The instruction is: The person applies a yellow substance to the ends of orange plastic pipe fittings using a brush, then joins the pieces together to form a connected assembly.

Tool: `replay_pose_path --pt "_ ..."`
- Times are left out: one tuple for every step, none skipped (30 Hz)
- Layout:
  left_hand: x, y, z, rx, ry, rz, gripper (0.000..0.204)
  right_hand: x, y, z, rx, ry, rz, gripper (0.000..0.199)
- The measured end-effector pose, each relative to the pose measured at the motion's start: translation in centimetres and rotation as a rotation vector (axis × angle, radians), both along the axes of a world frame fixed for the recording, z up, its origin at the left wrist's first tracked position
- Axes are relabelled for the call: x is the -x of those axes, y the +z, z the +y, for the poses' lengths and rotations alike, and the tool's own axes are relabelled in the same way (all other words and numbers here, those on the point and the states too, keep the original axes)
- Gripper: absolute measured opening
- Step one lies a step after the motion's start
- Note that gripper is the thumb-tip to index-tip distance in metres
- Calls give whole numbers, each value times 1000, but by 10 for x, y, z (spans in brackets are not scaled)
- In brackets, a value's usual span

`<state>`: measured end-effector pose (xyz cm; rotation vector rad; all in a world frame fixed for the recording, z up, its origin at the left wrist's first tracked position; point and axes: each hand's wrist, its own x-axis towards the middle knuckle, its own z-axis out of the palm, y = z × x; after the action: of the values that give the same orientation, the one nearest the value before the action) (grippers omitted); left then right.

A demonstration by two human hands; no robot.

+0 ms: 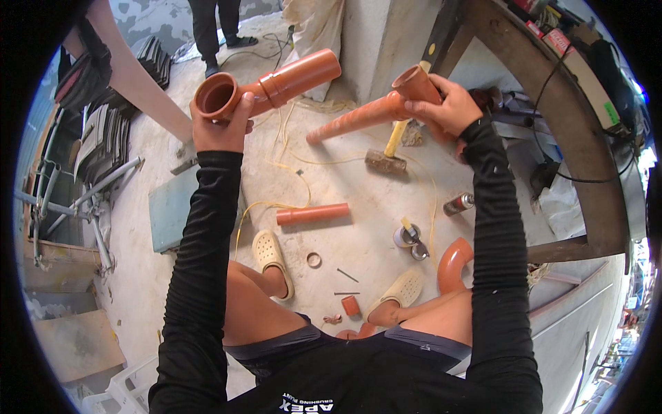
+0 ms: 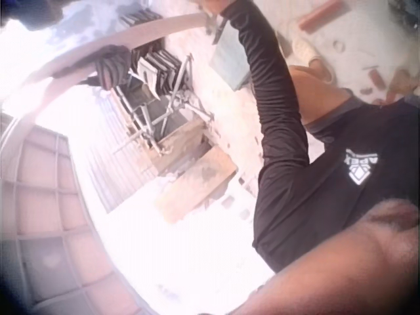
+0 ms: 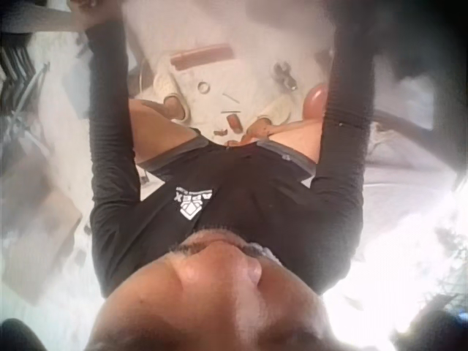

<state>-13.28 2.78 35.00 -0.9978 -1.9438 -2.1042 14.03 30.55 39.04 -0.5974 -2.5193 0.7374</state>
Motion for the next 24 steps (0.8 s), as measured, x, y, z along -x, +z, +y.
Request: replay_pose_path --pt "-1 2 0 -16 15 -27 56 5 16 8 5 -10 -59 68" --pt "-2 3 0 -29 37 -5 54 8 35 17 -6 80 -95 66" --pt "-2 4 2 -70 16 -6 54 16 51 25 -36 100 -150 65" --pt "-3 5 3 -100 13 -22 54 25 66 30 -55 168 -164 66" --pt "-4 5 4 -128 11 -39 54 34 78 34 -71 217 -194 67" --pt "-4 7 4 -141 -5 -69 58 45 88 36 -141 196 -245 69" --pt "-4 8 4 -152 -20 -98 62 56 95 36 -179 200 -277 70" --pt "-4 9 4 -160 -37 -128 66 66 100 36 -214 202 -307 71" --pt "-4 10 4 -161 -19 -113 61 76 103 35 -248 202 -338 71" --pt "-4 11 5 -163 -1 -99 57 85 104 34 -223 214 -319 73" --pt "-3 11 5 -171 20 -74 52 93 104 33 -237 167 -331 73" --pt "-1 11 4 -165 20 -86 52 100 104 32 -251 122 -342 74" --pt "1 11 4 -166 21 -86 52 108 104 31 -266 77 -352 74" --pt "4 10 3 -166 28 -83 51 112 105 30 -470 144 -346 75" --pt "7 9 2 -167 21 -78 52 115 104 29 -471 161 -335 76" --pt "10 9 0 -167 19 -69 53 118 104 29 -471 159 -332 77" --pt "13 8 -1 -169 21 -58 54 122 104 28 -477 140 -349 78" --pt "16 8 -3 -162 10 -31 57 123 105 27 -427 188 -335 77" --pt "19 8 -5 -167 -6 7 57 124 106 27 -381 218 -343 77" --pt "20 9 -6 -162 -13 35 58 123 107 26 -334 245 -352 76" --pt "20 9 -7 -156 -20 61 59 122 108 25 -340 277 -345 77" --pt "20 9 -8 -148 -26 62 62 121 109 24 -347 309 -338 78" --pt "19 10 -8 -142 -33 65 64 120 109 23 -354 331 -337 78" --pt "17 11 -9 -130 -33 64 67 120 109 21 -382 335 -318 79"
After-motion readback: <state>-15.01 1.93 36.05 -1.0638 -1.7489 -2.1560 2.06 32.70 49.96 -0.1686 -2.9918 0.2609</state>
